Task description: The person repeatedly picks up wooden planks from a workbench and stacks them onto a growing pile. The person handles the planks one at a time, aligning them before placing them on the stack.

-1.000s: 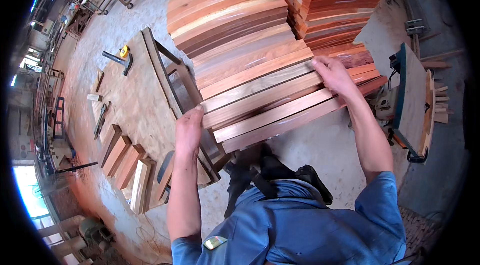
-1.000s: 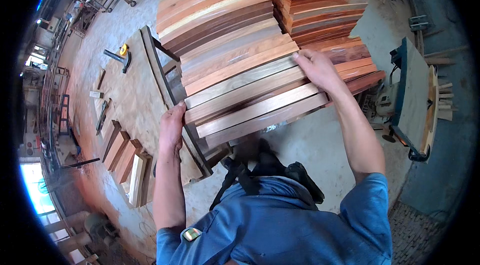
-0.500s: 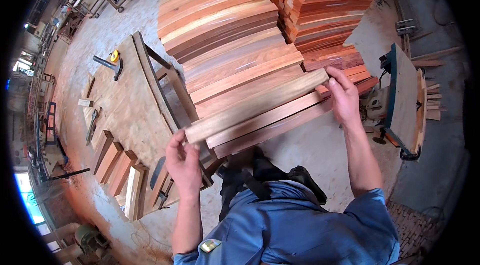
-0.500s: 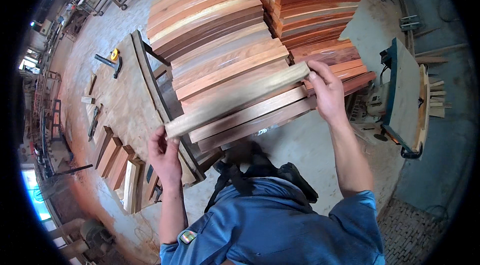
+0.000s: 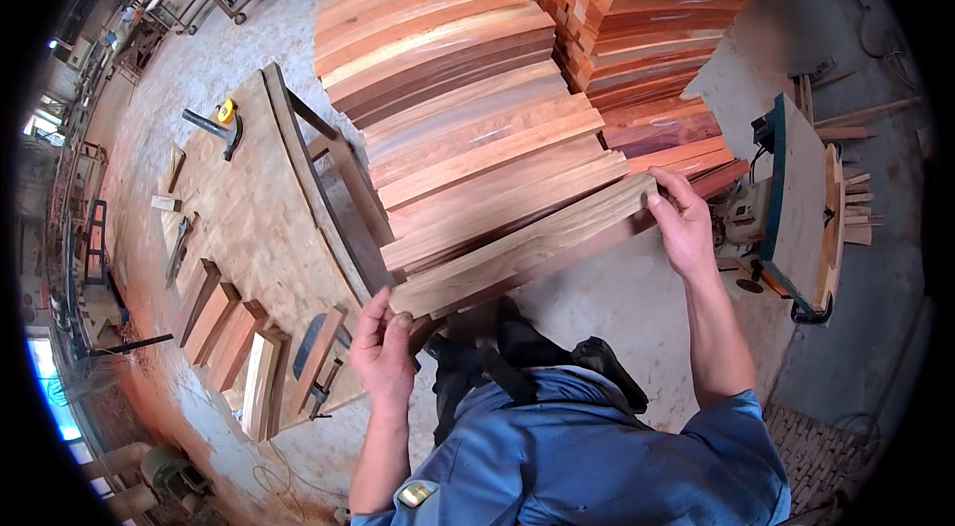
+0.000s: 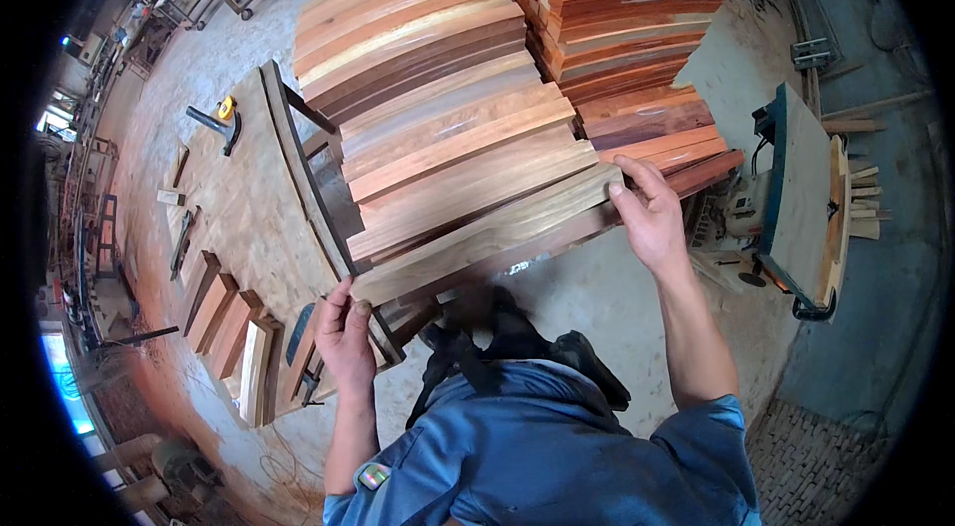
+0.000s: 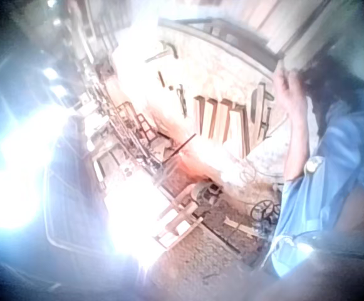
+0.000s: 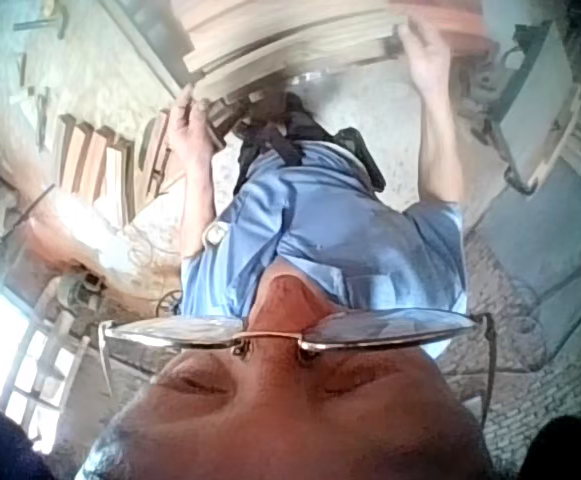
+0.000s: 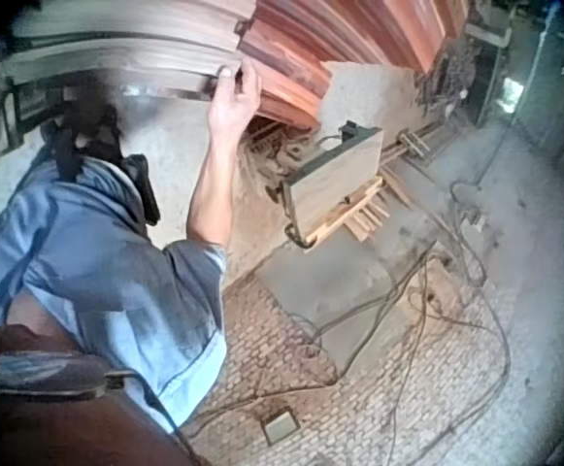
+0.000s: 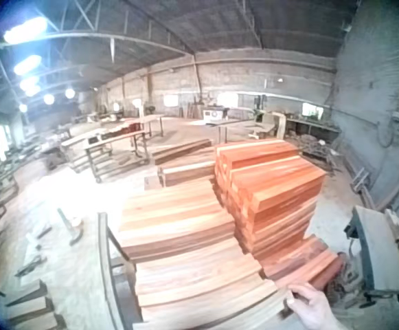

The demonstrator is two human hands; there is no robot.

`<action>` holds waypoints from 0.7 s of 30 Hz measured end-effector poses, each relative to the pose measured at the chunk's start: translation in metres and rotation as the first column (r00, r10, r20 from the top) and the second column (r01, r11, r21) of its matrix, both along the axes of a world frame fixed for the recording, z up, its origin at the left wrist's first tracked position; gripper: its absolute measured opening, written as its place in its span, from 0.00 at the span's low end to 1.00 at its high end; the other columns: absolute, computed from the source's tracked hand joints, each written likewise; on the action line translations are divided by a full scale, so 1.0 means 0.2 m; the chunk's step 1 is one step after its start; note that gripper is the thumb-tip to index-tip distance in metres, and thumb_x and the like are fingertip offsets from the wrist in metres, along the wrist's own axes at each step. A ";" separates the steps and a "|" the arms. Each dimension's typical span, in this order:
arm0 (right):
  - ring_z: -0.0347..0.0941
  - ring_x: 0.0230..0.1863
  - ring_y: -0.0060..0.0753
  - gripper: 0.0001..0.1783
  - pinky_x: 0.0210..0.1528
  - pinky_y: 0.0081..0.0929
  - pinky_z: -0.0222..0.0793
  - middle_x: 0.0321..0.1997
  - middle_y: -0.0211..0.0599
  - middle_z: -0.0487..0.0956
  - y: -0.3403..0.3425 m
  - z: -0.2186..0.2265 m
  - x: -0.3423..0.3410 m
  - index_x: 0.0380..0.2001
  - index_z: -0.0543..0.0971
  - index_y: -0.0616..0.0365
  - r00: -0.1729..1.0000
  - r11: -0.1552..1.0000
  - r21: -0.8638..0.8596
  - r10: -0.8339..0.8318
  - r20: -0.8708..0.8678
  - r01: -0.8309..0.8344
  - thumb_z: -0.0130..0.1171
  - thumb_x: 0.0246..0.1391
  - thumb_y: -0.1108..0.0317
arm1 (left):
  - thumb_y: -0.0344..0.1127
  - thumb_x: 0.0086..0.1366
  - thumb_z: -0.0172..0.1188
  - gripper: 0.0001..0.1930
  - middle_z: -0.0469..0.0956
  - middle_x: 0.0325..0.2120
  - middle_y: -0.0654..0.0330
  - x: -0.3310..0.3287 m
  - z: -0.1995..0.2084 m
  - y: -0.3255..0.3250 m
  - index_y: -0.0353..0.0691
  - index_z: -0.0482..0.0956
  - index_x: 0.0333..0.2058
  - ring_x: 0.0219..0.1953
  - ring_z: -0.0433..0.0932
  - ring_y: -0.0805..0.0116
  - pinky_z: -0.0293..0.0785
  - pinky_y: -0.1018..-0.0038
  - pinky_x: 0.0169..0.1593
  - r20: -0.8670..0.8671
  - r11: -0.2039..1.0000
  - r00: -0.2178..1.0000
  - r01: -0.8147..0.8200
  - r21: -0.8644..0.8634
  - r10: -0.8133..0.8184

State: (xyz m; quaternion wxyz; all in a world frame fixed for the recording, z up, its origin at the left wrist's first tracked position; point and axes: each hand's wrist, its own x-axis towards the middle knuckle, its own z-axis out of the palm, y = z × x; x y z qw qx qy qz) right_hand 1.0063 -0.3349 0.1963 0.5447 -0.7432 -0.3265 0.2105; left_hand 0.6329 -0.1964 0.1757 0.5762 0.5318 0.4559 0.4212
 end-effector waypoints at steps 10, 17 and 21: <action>0.77 0.50 0.40 0.24 0.53 0.32 0.71 0.49 0.47 0.79 0.37 0.22 0.13 0.52 0.77 0.69 0.961 0.988 -0.132 0.114 0.253 -0.082 0.56 0.63 0.58 | 0.31 0.68 0.62 0.19 0.81 0.40 0.61 0.12 0.19 0.45 0.30 0.78 0.55 0.39 0.77 0.76 0.75 0.76 0.46 -0.167 0.999 0.985 0.028 -0.027 -0.032; 0.80 0.45 0.46 0.31 0.51 0.38 0.71 0.41 0.55 0.84 0.52 0.11 0.26 0.44 0.83 0.66 0.946 0.874 -0.458 0.268 0.183 -0.160 0.51 0.64 0.45 | 0.33 0.67 0.62 0.13 0.82 0.33 0.64 0.18 0.03 0.59 0.31 0.82 0.46 0.34 0.77 0.77 0.73 0.78 0.42 -0.195 0.952 0.956 0.165 -0.258 -0.219; 0.80 0.39 0.43 0.31 0.46 0.37 0.71 0.36 0.51 0.85 0.55 0.07 0.28 0.45 0.83 0.66 0.956 0.852 -0.501 0.255 0.146 -0.151 0.50 0.65 0.45 | 0.31 0.65 0.64 0.13 0.81 0.32 0.64 0.19 -0.06 0.65 0.30 0.81 0.45 0.33 0.77 0.77 0.73 0.78 0.40 -0.193 0.943 0.962 0.126 -0.308 -0.191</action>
